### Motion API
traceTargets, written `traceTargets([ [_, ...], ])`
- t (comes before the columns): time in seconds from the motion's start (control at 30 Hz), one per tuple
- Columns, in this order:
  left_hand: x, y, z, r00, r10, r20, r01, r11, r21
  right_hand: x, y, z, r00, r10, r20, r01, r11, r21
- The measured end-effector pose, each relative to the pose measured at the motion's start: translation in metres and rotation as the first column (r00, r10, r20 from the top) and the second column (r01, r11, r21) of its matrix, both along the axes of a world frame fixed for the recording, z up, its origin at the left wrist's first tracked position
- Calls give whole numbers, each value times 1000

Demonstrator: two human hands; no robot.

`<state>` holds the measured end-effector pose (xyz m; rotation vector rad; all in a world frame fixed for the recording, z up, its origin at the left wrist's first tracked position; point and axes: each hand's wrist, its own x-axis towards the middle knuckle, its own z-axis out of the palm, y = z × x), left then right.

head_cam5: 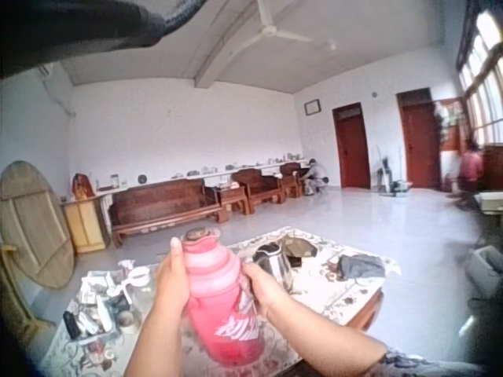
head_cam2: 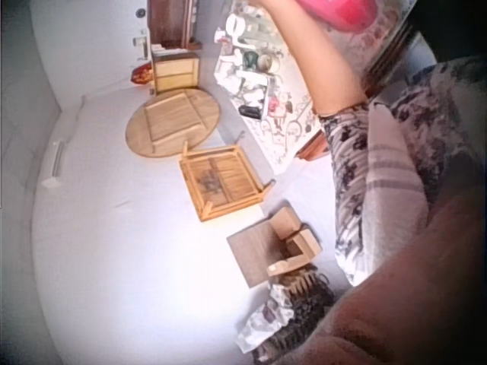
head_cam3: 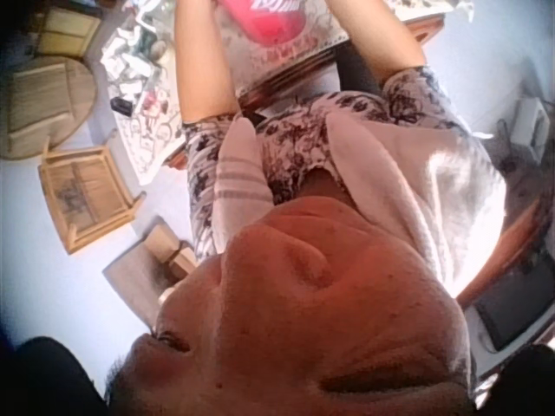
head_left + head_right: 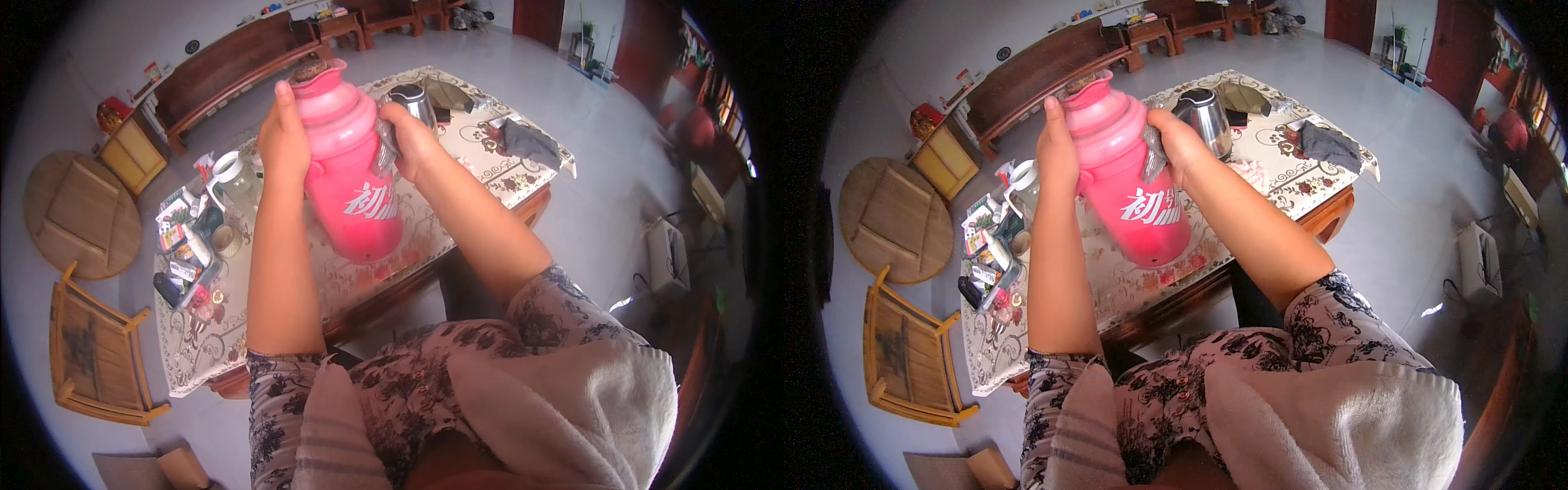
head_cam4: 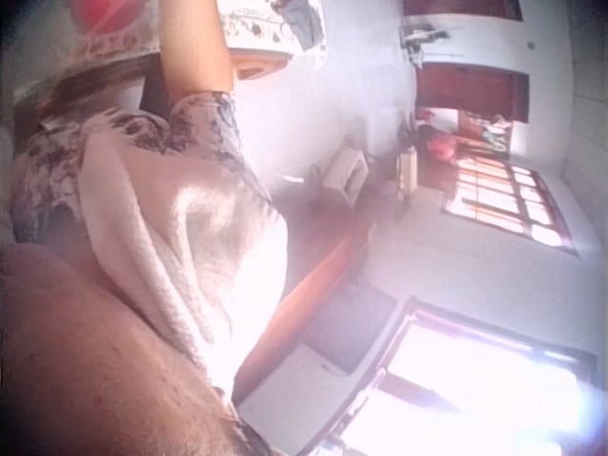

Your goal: The person scrubs the exterior of a pink plastic water jug using a metal scouring pad. They rotate the jug to clean different sides and the top rim while holding it on a table.

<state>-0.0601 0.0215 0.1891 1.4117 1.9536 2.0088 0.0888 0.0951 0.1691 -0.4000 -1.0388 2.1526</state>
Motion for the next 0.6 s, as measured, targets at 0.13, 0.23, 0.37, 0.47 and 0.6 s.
traceTargets([
  [0.13, 0, 3, 0, 998, 53, -32, -54, 998, -39, -8, -14, -25, 950, -313, -13, 291, 864, 411],
  [0.23, 0, 5, -1, 982, 134, -132, -147, 985, -95, -18, -23, -27, 748, -664, 12, 372, 434, 820],
  [0.37, 0, 7, 0, 975, 127, -184, -144, 986, -82, -20, -9, -28, 819, -573, 31, 356, 550, 756],
  [0.47, -1, 5, 0, 973, 139, -185, -157, 984, -87, -5, -13, -24, 983, -168, -75, 184, 897, 401],
  [0.6, -3, 5, -3, 984, 119, -134, -133, 985, -106, -5, -4, -28, 974, -154, -165, 203, 918, 340],
])
